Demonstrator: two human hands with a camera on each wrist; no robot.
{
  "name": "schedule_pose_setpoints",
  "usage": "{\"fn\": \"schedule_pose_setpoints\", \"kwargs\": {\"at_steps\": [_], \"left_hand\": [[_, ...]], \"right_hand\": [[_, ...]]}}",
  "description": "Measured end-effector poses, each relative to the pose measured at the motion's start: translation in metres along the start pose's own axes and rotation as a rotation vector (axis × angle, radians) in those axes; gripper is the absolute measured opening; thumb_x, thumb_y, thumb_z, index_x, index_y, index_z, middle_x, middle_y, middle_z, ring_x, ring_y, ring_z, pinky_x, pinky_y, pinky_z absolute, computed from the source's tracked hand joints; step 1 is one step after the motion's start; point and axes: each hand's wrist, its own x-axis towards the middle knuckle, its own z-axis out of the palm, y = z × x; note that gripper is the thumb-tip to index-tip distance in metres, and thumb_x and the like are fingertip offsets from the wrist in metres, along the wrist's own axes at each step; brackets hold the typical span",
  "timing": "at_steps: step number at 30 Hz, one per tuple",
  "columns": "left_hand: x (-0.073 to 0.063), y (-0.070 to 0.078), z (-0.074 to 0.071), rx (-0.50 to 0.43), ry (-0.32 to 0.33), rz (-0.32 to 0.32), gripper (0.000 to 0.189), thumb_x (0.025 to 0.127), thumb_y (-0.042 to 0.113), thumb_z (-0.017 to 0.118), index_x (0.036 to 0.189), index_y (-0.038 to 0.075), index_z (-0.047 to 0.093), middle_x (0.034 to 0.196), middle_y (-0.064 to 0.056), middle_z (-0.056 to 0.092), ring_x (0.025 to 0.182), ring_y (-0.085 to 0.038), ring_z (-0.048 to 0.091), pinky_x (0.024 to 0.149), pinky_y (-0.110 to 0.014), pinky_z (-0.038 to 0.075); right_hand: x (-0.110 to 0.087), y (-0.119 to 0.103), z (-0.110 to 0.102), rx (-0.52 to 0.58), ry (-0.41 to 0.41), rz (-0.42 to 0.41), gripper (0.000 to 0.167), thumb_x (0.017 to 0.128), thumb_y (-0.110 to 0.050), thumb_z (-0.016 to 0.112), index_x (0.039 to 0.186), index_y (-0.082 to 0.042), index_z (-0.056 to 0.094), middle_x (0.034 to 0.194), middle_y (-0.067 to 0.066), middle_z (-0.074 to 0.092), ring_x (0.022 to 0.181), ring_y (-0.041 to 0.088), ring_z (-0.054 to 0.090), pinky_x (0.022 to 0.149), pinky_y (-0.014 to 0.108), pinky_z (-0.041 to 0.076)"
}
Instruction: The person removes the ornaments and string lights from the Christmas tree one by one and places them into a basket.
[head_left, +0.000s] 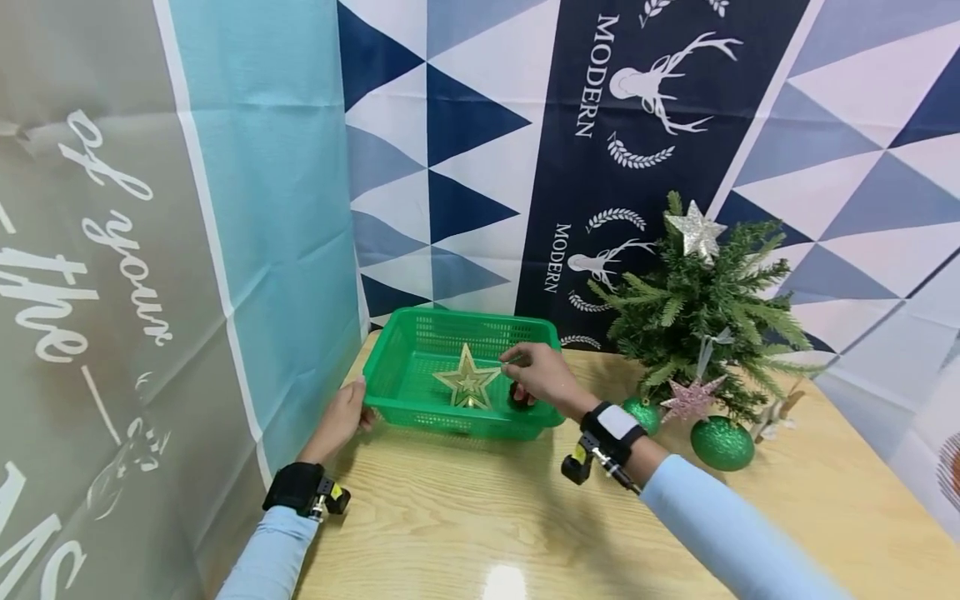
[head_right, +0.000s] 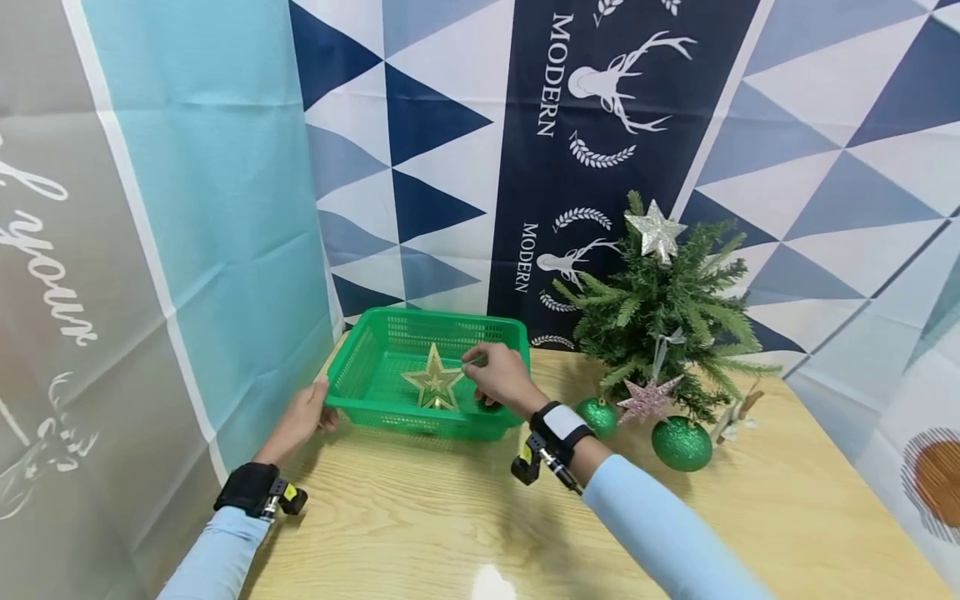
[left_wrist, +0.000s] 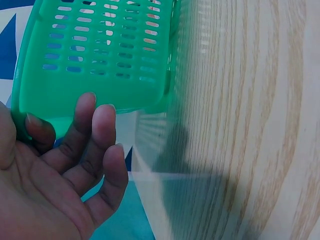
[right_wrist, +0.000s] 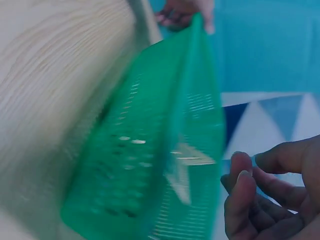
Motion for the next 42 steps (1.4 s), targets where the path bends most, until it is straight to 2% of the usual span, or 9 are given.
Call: {"fn": "schedule_pose_setpoints", "kwargs": {"at_steps": [6,11,17,20,24,27,31,38,42], "left_hand": [[-0.005,0.005,-0.008,0.015,0.001,0.002,0.051,0.106,0.045,0.018,0.087,0.004,0.040,0.082,-0.020,0.058,0.068,-0.028,0.058,0.068,-0.038,0.050],[-0.002,0.005,-0.003,0.036,-0.028,0.015,0.055,0.105,0.049,0.017,0.087,0.004,0.041,0.083,-0.019,0.060,0.071,-0.030,0.060,0.068,-0.037,0.049],[-0.005,0.001,0.004,0.061,-0.030,0.004,0.057,0.104,0.052,0.018,0.089,0.003,0.044,0.082,-0.018,0.061,0.070,-0.028,0.060,0.067,-0.036,0.049],[-0.006,0.003,0.005,0.041,-0.035,0.010,0.056,0.105,0.050,0.018,0.090,0.002,0.044,0.083,-0.019,0.060,0.070,-0.028,0.060,0.068,-0.039,0.049],[-0.005,0.006,0.004,0.026,-0.034,0.016,0.054,0.105,0.048,0.018,0.088,0.003,0.042,0.082,-0.019,0.059,0.069,-0.028,0.059,0.069,-0.039,0.049],[-0.003,0.006,0.002,0.033,-0.029,0.010,0.053,0.105,0.048,0.017,0.086,0.004,0.040,0.082,-0.018,0.059,0.070,-0.028,0.059,0.069,-0.039,0.049],[-0.003,0.005,-0.001,0.057,-0.024,0.003,0.055,0.105,0.048,0.017,0.089,0.003,0.042,0.081,-0.017,0.060,0.069,-0.027,0.059,0.068,-0.039,0.049],[-0.007,0.007,0.001,0.052,-0.026,0.008,0.058,0.105,0.048,0.017,0.097,-0.002,0.046,0.083,-0.020,0.060,0.069,-0.026,0.059,0.068,-0.040,0.050],[-0.005,0.005,0.000,0.047,-0.024,0.016,0.060,0.104,0.051,0.017,0.095,-0.001,0.046,0.082,-0.019,0.060,0.069,-0.027,0.059,0.068,-0.039,0.050]], "right_hand": [[-0.037,-0.020,-0.059,-0.254,0.122,-0.172,0.019,0.097,-0.027,0.058,0.112,-0.019,0.067,0.106,0.005,0.071,0.059,0.013,0.064,0.054,0.032,0.053],[-0.061,-0.014,-0.102,-0.376,0.229,-0.180,0.018,0.098,-0.028,0.057,0.108,-0.020,0.069,0.099,0.004,0.072,0.061,0.013,0.063,0.055,0.029,0.050],[-0.090,-0.002,-0.145,-0.527,0.461,-0.224,0.017,0.095,-0.023,0.061,0.105,-0.013,0.069,0.094,0.009,0.073,0.053,0.014,0.059,0.044,0.026,0.045],[-0.105,0.006,-0.174,-0.626,0.534,-0.203,0.017,0.094,-0.021,0.061,0.105,-0.010,0.069,0.092,0.014,0.073,0.050,0.014,0.054,0.040,0.027,0.039],[-0.120,0.018,-0.209,-0.761,0.473,-0.146,0.022,0.095,-0.022,0.060,0.107,-0.007,0.070,0.074,0.013,0.067,0.051,0.016,0.049,0.043,0.029,0.036],[-0.124,0.026,-0.223,-0.815,0.379,-0.110,0.027,0.095,-0.028,0.061,0.109,-0.006,0.071,0.074,0.012,0.068,0.052,0.016,0.048,0.048,0.029,0.036],[-0.123,0.038,-0.224,-0.814,0.320,-0.093,0.027,0.095,-0.031,0.062,0.107,-0.009,0.072,0.091,0.017,0.072,0.051,0.014,0.050,0.049,0.029,0.037],[-0.120,0.042,-0.220,-0.798,0.325,-0.129,0.019,0.092,-0.028,0.066,0.103,-0.015,0.074,0.072,0.005,0.063,0.052,0.015,0.047,0.049,0.029,0.033],[-0.121,0.043,-0.221,-0.819,0.345,-0.178,0.014,0.088,-0.024,0.071,0.099,-0.016,0.075,0.078,0.008,0.068,0.059,0.015,0.054,0.051,0.029,0.039]]}}
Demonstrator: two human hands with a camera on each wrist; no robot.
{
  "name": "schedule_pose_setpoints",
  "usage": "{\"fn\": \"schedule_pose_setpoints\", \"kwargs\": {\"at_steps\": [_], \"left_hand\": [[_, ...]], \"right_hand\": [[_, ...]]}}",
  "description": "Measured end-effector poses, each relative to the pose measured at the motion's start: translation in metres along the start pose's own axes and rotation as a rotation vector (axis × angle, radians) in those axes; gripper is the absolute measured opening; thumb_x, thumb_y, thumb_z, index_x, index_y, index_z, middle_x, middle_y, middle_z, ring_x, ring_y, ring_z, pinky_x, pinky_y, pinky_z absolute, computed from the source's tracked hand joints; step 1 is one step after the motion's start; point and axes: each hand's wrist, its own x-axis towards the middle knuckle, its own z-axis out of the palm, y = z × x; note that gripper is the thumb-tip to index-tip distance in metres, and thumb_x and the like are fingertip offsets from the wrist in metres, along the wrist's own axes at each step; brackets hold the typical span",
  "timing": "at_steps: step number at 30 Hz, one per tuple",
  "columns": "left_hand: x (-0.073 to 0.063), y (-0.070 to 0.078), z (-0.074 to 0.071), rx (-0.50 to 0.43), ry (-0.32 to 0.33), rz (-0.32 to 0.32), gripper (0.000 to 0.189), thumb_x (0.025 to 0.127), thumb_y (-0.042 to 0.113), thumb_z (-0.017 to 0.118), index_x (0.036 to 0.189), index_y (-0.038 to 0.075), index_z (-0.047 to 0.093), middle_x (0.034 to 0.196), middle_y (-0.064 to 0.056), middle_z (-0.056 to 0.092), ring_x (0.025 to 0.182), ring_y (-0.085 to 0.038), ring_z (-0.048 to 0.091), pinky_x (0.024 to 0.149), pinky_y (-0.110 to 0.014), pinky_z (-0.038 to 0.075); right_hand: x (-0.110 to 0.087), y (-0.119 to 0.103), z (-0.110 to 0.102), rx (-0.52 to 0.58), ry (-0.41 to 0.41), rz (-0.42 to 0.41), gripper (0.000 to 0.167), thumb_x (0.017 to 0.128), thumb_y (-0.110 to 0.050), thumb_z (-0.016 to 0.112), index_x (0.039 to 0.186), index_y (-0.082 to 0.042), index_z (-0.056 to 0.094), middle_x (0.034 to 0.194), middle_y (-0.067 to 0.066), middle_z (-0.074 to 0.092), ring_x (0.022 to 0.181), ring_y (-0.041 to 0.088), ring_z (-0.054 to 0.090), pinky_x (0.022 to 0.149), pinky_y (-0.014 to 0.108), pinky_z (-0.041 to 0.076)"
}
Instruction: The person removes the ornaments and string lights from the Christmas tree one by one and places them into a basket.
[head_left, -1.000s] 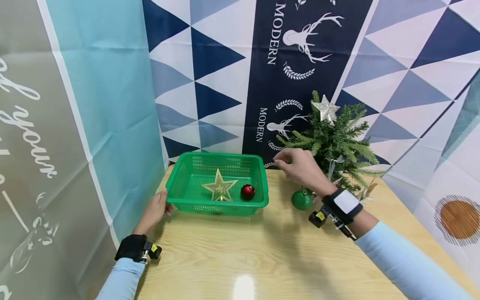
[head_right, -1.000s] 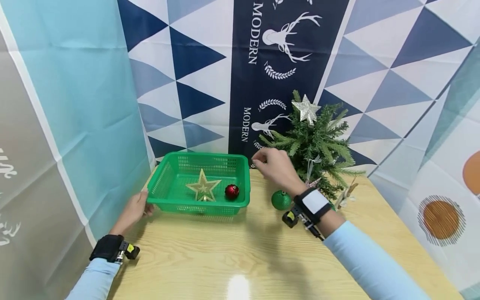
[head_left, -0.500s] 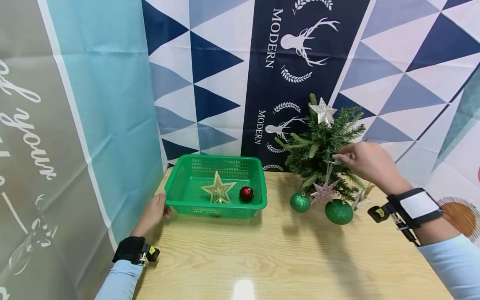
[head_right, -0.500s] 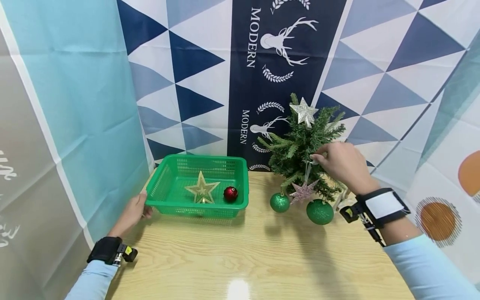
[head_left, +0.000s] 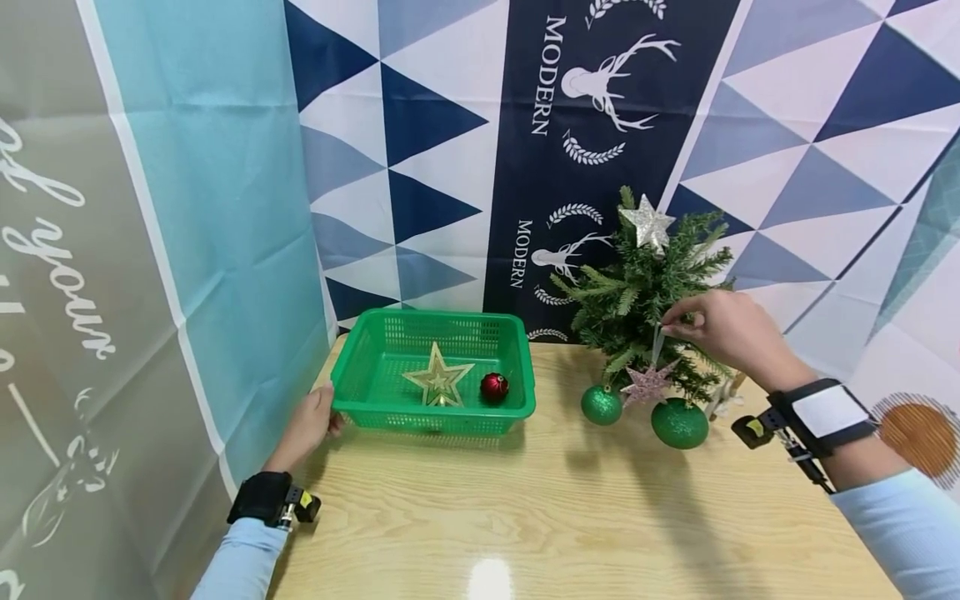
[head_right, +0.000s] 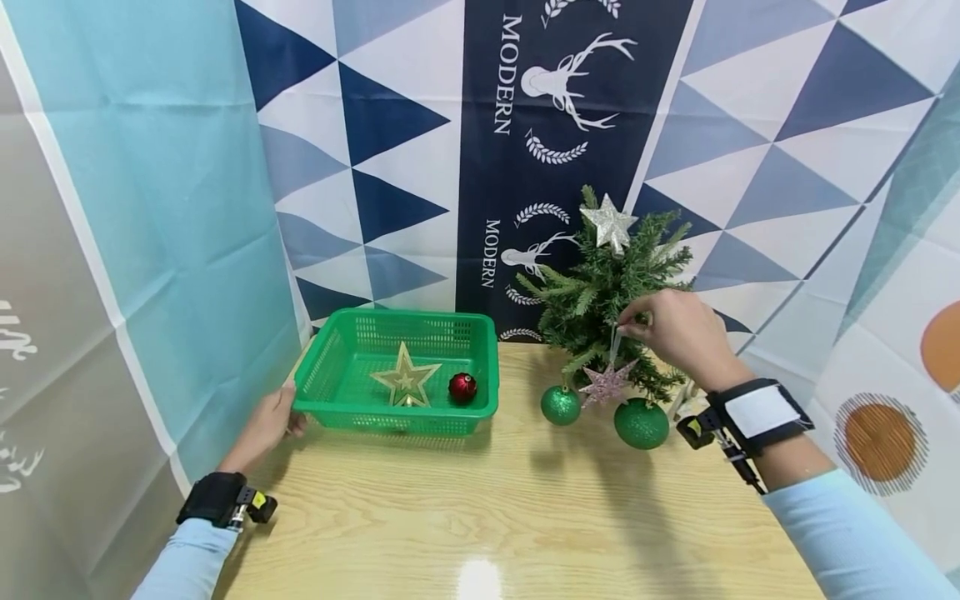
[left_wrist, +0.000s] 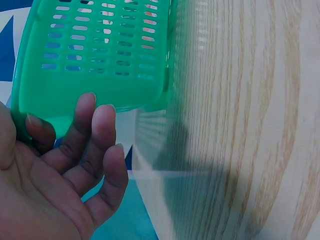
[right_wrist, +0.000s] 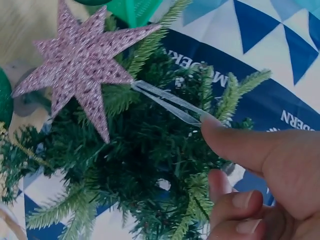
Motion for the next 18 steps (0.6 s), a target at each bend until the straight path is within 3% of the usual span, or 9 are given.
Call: {"fn": "schedule_pose_setpoints", "kwargs": {"at_steps": [3,7,11,18], "left_hand": [[0.0023,-0.0007,-0.0003,0.005,0.008,0.010,0.060,0.104,0.052,0.017,0.091,0.000,0.044,0.080,-0.018,0.060,0.068,-0.026,0.059,0.067,-0.038,0.049],[0.0032,0.0004,-0.0002,0.016,0.010,0.009,0.058,0.105,0.049,0.017,0.091,0.001,0.045,0.081,-0.018,0.061,0.068,-0.025,0.060,0.067,-0.037,0.050],[0.0022,0.0014,-0.0001,0.019,0.011,-0.004,0.055,0.106,0.046,0.018,0.091,0.001,0.046,0.081,-0.018,0.061,0.067,-0.025,0.060,0.067,-0.038,0.050],[0.0013,0.0032,-0.0010,0.031,0.012,0.003,0.056,0.106,0.045,0.018,0.092,-0.001,0.046,0.081,-0.020,0.062,0.066,-0.024,0.060,0.067,-0.037,0.050]], "right_hand": [[-0.0002,0.0010,0.0008,-0.015,0.038,-0.013,0.011,0.088,-0.022,0.071,0.096,-0.015,0.076,0.085,0.010,0.072,0.058,0.014,0.055,0.050,0.029,0.039],[-0.0010,0.0015,0.0032,-0.009,0.057,0.011,0.014,0.090,-0.022,0.068,0.097,-0.012,0.075,0.079,0.008,0.068,0.058,0.015,0.049,0.051,0.029,0.036],[-0.0005,0.0012,0.0054,0.008,0.086,0.011,0.015,0.090,-0.020,0.068,0.097,-0.008,0.074,0.080,0.011,0.067,0.064,0.017,0.051,0.056,0.032,0.040],[0.0006,-0.0020,-0.0008,0.019,0.121,0.033,0.011,0.090,-0.011,0.066,0.093,-0.005,0.075,0.087,0.016,0.070,0.061,0.019,0.044,0.054,0.029,0.032]]}}
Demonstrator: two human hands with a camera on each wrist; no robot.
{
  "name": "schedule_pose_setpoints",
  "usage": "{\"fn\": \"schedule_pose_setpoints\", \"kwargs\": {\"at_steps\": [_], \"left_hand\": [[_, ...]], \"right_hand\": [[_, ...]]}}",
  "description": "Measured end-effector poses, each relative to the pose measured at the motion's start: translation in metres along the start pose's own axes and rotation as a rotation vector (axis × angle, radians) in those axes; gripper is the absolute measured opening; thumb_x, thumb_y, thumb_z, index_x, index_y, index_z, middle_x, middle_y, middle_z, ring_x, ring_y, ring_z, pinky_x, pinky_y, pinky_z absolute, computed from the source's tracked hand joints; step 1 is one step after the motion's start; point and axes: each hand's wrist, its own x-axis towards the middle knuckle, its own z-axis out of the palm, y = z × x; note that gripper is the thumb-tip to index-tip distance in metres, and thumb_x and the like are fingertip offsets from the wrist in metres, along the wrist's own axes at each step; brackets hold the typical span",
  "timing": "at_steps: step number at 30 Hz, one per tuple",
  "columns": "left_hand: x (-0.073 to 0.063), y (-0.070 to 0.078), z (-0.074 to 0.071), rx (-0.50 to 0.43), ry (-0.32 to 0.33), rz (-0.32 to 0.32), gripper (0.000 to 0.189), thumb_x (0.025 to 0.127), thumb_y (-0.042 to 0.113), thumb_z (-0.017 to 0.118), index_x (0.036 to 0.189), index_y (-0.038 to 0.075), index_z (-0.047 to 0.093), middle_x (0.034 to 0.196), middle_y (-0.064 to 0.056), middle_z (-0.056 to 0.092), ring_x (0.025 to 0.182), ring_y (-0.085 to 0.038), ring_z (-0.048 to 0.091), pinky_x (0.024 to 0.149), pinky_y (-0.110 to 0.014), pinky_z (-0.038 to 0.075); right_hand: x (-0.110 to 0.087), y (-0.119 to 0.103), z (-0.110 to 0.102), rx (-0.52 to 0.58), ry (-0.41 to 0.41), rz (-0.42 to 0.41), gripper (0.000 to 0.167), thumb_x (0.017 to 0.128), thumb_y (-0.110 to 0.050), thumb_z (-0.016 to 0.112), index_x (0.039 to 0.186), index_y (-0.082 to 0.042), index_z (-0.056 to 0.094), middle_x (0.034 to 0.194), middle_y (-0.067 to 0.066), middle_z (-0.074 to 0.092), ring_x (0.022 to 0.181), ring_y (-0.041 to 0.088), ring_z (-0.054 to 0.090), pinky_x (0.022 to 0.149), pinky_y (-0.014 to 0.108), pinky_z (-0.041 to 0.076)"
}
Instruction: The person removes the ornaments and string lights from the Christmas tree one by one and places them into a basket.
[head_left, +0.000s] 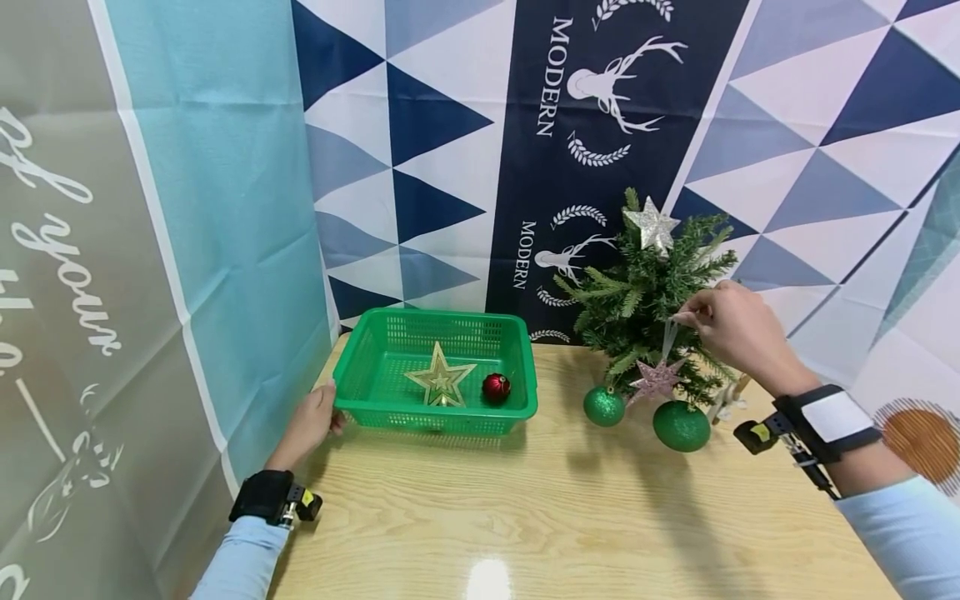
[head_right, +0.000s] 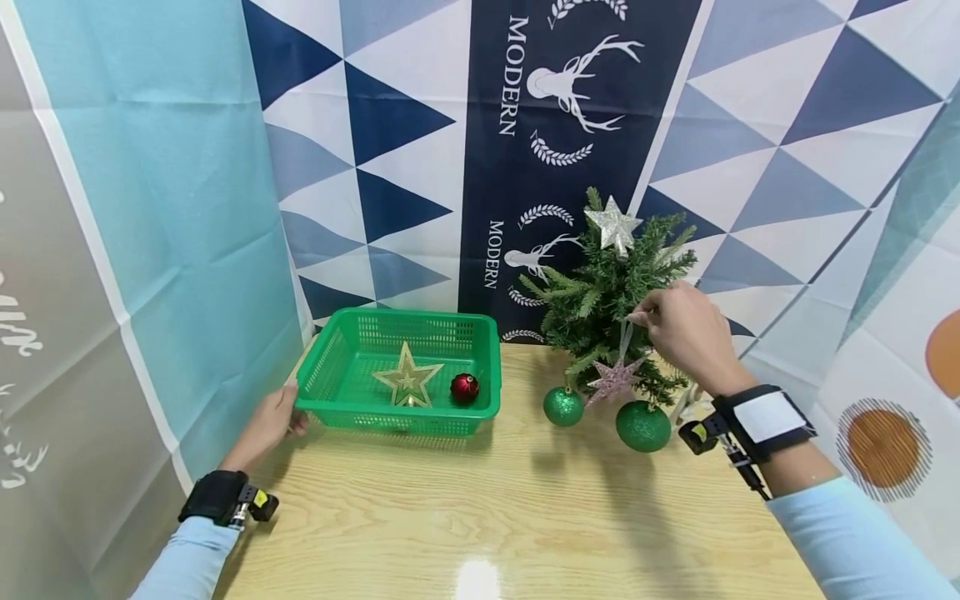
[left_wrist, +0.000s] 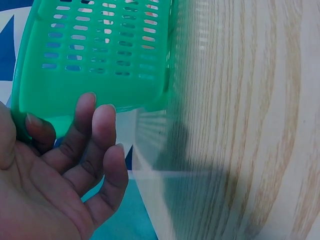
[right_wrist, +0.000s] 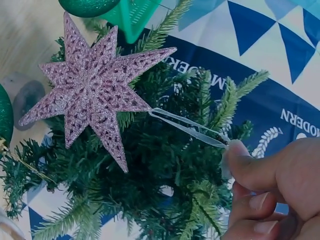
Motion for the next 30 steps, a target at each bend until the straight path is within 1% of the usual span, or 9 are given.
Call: {"fn": "schedule_pose_setpoints", "kwargs": {"at_steps": [2,5,10,16,19,23,26,28,30], "left_hand": [[0.000,0.001,0.000,0.003,-0.004,0.000,0.056,0.106,0.045,0.018,0.091,-0.001,0.046,0.082,-0.021,0.062,0.067,-0.026,0.060,0.068,-0.037,0.050],[0.000,0.001,0.000,0.004,-0.004,0.003,0.057,0.106,0.046,0.017,0.091,-0.001,0.046,0.082,-0.021,0.062,0.067,-0.026,0.060,0.068,-0.037,0.050],[0.000,-0.001,0.000,0.011,0.001,0.012,0.058,0.105,0.048,0.016,0.087,0.001,0.044,0.079,-0.019,0.062,0.068,-0.029,0.061,0.067,-0.037,0.050],[0.001,-0.004,0.000,0.011,-0.011,0.013,0.053,0.106,0.045,0.017,0.084,0.003,0.042,0.080,-0.018,0.062,0.068,-0.029,0.061,0.069,-0.038,0.050],[0.001,-0.003,-0.001,0.015,-0.018,0.016,0.053,0.107,0.044,0.017,0.086,0.002,0.043,0.081,-0.019,0.061,0.067,-0.028,0.060,0.068,-0.039,0.050],[0.000,-0.001,-0.002,0.009,-0.015,0.017,0.052,0.107,0.042,0.018,0.087,0.001,0.044,0.081,-0.019,0.061,0.066,-0.026,0.059,0.068,-0.039,0.049],[0.000,0.000,-0.002,0.006,-0.009,0.014,0.052,0.107,0.043,0.019,0.088,0.001,0.044,0.081,-0.020,0.061,0.066,-0.025,0.059,0.069,-0.038,0.049],[0.000,0.000,-0.002,0.008,-0.008,0.015,0.052,0.107,0.042,0.019,0.089,0.001,0.045,0.081,-0.020,0.061,0.066,-0.025,0.059,0.069,-0.038,0.049],[-0.001,0.000,-0.001,0.009,-0.009,0.017,0.052,0.107,0.042,0.019,0.090,0.000,0.046,0.081,-0.020,0.061,0.066,-0.025,0.060,0.068,-0.038,0.049]], "right_hand": [[0.000,0.000,-0.003,0.003,-0.006,0.016,0.012,0.091,-0.013,0.066,0.094,-0.004,0.074,0.087,0.018,0.069,0.062,0.019,0.045,0.054,0.029,0.033],[0.000,0.000,-0.009,0.019,-0.009,0.037,0.014,0.092,-0.014,0.065,0.095,-0.004,0.073,0.090,0.020,0.070,0.061,0.019,0.053,0.052,0.029,0.039],[-0.001,-0.003,-0.021,0.048,0.016,0.055,0.014,0.094,-0.015,0.063,0.095,-0.003,0.071,0.091,0.023,0.072,0.059,0.018,0.060,0.052,0.031,0.045],[-0.005,-0.010,-0.031,0.057,0.030,0.055,0.013,0.096,-0.013,0.057,0.095,-0.006,0.069,0.090,0.019,0.072,0.058,0.014,0.057,0.053,0.028,0.042],[-0.007,-0.014,-0.035,0.060,0.025,0.052,0.015,0.097,-0.012,0.055,0.096,-0.007,0.069,0.091,0.018,0.072,0.055,0.011,0.053,0.050,0.024,0.038],[-0.008,-0.020,-0.039,0.056,0.032,0.038,0.017,0.098,-0.014,0.054,0.097,-0.009,0.069,0.091,0.017,0.073,0.051,0.009,0.049,0.049,0.024,0.035],[-0.008,-0.024,-0.042,0.066,0.028,0.041,0.018,0.099,-0.020,0.054,0.097,-0.010,0.069,0.085,0.013,0.073,0.048,0.009,0.045,0.048,0.026,0.033],[-0.008,-0.027,-0.043,0.074,0.020,0.051,0.021,0.100,-0.026,0.055,0.098,-0.012,0.070,0.078,0.008,0.071,0.046,0.010,0.043,0.048,0.026,0.032],[-0.008,-0.030,-0.044,0.086,0.015,0.056,0.024,0.100,-0.031,0.054,0.099,-0.013,0.070,0.077,0.006,0.071,0.046,0.011,0.042,0.048,0.026,0.031]]}}
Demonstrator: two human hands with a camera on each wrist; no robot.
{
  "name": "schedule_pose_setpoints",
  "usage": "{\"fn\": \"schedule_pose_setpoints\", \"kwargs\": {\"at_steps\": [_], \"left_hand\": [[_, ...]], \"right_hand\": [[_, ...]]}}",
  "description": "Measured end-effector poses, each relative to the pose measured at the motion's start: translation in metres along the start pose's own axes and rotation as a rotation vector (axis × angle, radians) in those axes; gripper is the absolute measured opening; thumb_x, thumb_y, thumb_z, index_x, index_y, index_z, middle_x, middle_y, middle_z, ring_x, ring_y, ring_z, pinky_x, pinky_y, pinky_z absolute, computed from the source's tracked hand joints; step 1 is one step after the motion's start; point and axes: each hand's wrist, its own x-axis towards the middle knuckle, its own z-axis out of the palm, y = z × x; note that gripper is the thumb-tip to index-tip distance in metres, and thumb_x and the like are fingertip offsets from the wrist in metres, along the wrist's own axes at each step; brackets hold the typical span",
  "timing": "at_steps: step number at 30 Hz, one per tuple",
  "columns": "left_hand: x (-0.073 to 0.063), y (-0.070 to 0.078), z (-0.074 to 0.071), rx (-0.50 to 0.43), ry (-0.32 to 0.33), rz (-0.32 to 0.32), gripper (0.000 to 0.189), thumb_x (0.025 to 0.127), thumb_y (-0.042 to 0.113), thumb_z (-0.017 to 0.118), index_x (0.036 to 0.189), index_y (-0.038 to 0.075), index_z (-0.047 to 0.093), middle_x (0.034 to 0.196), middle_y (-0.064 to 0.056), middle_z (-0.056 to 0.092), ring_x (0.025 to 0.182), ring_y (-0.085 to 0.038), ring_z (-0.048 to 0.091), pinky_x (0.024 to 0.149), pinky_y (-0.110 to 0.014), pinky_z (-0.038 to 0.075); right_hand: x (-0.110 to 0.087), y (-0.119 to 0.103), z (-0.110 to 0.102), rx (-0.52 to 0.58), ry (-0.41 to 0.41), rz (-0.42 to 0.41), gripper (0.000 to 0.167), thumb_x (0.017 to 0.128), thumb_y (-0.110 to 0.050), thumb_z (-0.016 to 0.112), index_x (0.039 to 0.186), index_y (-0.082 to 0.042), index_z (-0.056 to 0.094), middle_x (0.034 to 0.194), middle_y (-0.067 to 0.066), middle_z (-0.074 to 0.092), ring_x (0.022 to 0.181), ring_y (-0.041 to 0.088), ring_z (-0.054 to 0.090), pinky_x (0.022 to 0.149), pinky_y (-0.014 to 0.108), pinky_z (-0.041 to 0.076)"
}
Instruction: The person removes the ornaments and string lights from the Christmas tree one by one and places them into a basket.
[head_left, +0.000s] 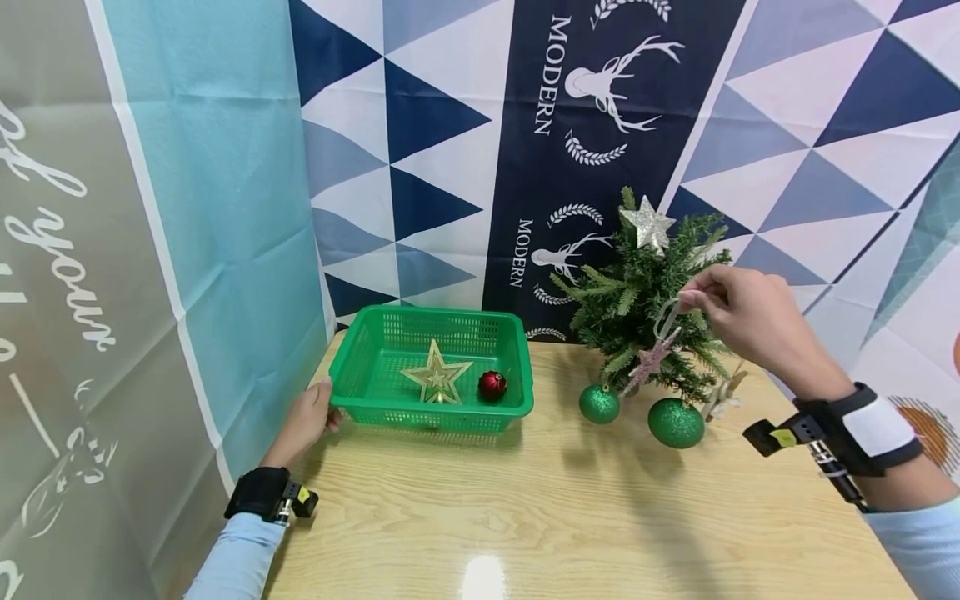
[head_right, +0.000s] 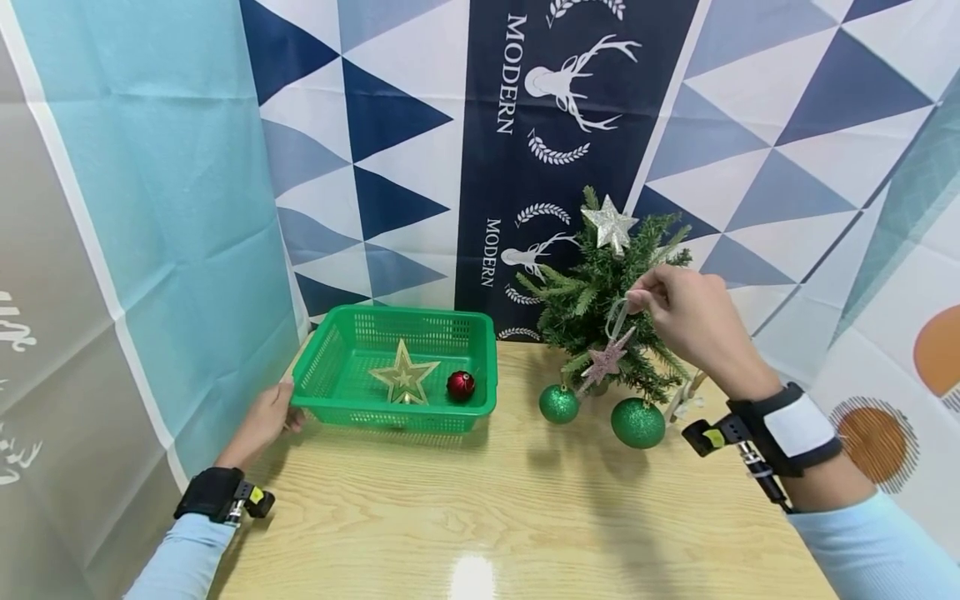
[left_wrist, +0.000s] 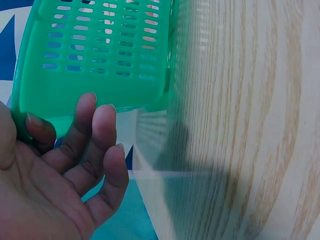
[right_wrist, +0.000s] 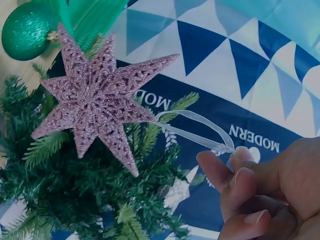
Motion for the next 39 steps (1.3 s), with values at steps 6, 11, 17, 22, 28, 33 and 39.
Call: {"fn": "schedule_pose_setpoints", "kwargs": {"at_steps": [6,11,17,22,28,33,39], "left_hand": [[0.000,-0.002,0.000,0.005,0.009,-0.005,0.051,0.107,0.040,0.019,0.092,0.000,0.048,0.079,-0.018,0.061,0.066,-0.025,0.060,0.066,-0.036,0.049],[0.001,-0.003,0.000,0.013,0.008,-0.004,0.052,0.107,0.042,0.018,0.091,0.001,0.047,0.079,-0.017,0.061,0.066,-0.025,0.060,0.067,-0.037,0.049],[0.002,-0.006,0.001,0.013,0.005,-0.001,0.059,0.104,0.051,0.016,0.088,0.002,0.044,0.081,-0.018,0.061,0.068,-0.027,0.060,0.068,-0.036,0.048],[0.002,-0.007,0.003,-0.001,0.015,0.002,0.058,0.104,0.052,0.017,0.084,0.004,0.043,0.080,-0.017,0.061,0.067,-0.027,0.060,0.068,-0.036,0.048],[0.001,-0.006,0.004,-0.006,0.012,0.001,0.057,0.104,0.052,0.017,0.083,0.005,0.041,0.081,-0.018,0.061,0.067,-0.025,0.060,0.069,-0.036,0.049],[0.001,-0.006,0.003,-0.002,0.011,-0.006,0.055,0.106,0.046,0.018,0.087,0.002,0.045,0.082,-0.017,0.061,0.067,-0.023,0.060,0.069,-0.034,0.049],[0.003,-0.006,0.002,-0.001,0.008,-0.012,0.054,0.106,0.045,0.018,0.089,0.003,0.046,0.082,-0.016,0.061,0.067,-0.023,0.060,0.069,-0.034,0.049]], "right_hand": [[0.002,-0.013,0.000,0.019,0.017,-0.043,0.026,0.100,-0.036,0.052,0.095,-0.017,0.069,0.076,0.001,0.072,0.047,0.010,0.043,0.051,0.025,0.032],[0.006,-0.023,0.003,0.042,0.027,-0.077,0.024,0.100,-0.035,0.053,0.094,-0.018,0.069,0.079,-0.001,0.073,0.047,0.008,0.044,0.049,0.025,0.034],[0.007,-0.032,0.008,0.063,0.028,-0.092,0.022,0.099,-0.033,0.054,0.095,-0.017,0.068,0.080,-0.001,0.074,0.047,0.008,0.046,0.049,0.024,0.034],[0.009,-0.037,0.013,0.091,0.021,-0.099,0.020,0.099,-0.031,0.055,0.095,-0.017,0.068,0.081,-0.001,0.074,0.046,0.008,0.044,0.048,0.024,0.035],[0.011,-0.043,0.012,0.100,0.037,-0.098,0.018,0.099,-0.031,0.056,0.093,-0.018,0.068,0.078,-0.002,0.072,0.047,0.008,0.046,0.049,0.024,0.035],[0.013,-0.050,0.011,0.117,0.035,-0.085,0.019,0.098,-0.034,0.056,0.093,-0.020,0.069,0.078,-0.003,0.073,0.045,0.009,0.045,0.048,0.025,0.035],[0.015,-0.058,0.014,0.134,0.012,-0.070,0.019,0.098,-0.032,0.057,0.093,-0.019,0.069,0.079,-0.002,0.073,0.046,0.010,0.042,0.046,0.026,0.033]]}}
